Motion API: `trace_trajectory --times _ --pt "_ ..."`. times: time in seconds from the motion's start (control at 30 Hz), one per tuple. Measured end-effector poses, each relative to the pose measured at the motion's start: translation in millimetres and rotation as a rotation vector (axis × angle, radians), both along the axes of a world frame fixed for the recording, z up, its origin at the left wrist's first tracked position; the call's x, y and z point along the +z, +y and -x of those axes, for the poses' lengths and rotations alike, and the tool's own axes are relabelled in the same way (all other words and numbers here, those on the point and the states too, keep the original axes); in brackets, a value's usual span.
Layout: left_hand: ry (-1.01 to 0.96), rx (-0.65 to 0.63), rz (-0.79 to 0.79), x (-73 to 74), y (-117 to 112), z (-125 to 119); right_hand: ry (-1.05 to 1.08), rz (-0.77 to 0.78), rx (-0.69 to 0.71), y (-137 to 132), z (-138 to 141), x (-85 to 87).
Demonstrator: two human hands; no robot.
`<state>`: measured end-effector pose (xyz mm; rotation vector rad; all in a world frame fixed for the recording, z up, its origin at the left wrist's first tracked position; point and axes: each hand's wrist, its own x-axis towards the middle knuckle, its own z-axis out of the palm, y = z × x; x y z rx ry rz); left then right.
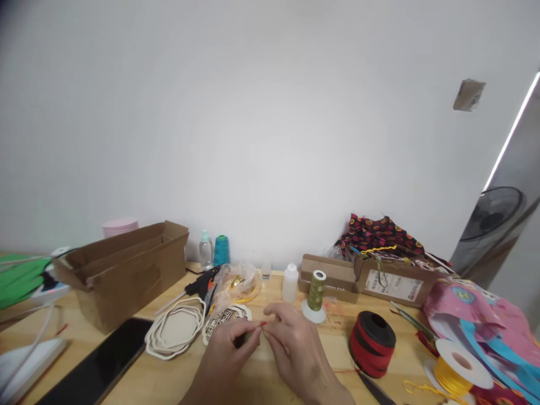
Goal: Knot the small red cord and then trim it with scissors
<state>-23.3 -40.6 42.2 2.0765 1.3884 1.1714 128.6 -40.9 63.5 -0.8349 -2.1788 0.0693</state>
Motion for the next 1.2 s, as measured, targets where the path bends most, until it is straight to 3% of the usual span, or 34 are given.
trace_trajectory --times 0.2,0.4,0.73,0.97,1.2 --pt "-0.042 -0.028 0.032 1.5 -2 0 0.018 0.031 0.132 3 -4 -2.8" --pt "-0.522 -0.21 0.441 1.9 2 -1 0.039 -0.065 0.174 1 -15 1.6" --pt "-0.657 -0.336 0.791 -0.9 4 4 -0.083 -0.025 0.21 0 -19 -4.7" --pt "-0.712 -0.313 0.819 -2.1 4 4 -0.044 -0.043 0.204 -2 -17 -5.1" --pt "-0.668 -0.216 0.733 -3.8 5 0 -0.211 -0.226 -0.012 -1 -15 -2.5"
